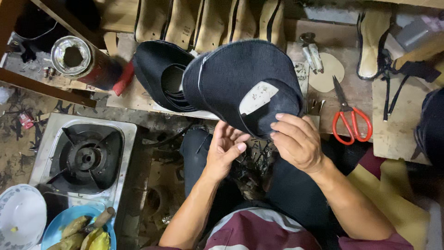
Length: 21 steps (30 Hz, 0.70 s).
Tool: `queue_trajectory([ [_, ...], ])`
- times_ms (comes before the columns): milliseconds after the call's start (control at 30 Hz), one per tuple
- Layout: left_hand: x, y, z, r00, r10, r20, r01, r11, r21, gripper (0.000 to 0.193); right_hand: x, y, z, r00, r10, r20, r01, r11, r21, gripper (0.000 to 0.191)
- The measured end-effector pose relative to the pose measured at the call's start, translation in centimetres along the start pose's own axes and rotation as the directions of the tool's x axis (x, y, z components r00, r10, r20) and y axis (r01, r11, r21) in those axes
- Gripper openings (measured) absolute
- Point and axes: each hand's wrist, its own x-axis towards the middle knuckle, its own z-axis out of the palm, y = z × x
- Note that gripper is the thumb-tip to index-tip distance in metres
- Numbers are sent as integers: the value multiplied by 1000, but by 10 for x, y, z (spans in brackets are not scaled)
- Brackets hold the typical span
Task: The person sits on the floor of a shoe workshop and uses red-handled scissors to trim excess black fabric from shoe upper components. They rotate each upper while cutting along the edge, set finished uppers on the workbench, and stack completed pieces together.
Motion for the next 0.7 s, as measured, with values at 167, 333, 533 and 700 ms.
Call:
queue_trajectory([
  [167,-12,-12,-2,990,-84,-113,93,993,78,44,-12,0,-2,999,26,-21,-25,998,63,28],
  [333,-12,-4,1,996,-58,-72,62,996,60,44,-15,-1,-2,999,33,-8,-33,995,89,29],
  [533,-7,14,15,996,-52,-70,58,995,81,46,-13,-8,-5,1000,16,11,-16,999,44,28],
  [700,-7,14,17,995,-54,-87,62,993,101,46,-12,-11,-4,997,72,8,-72,991,109,26],
])
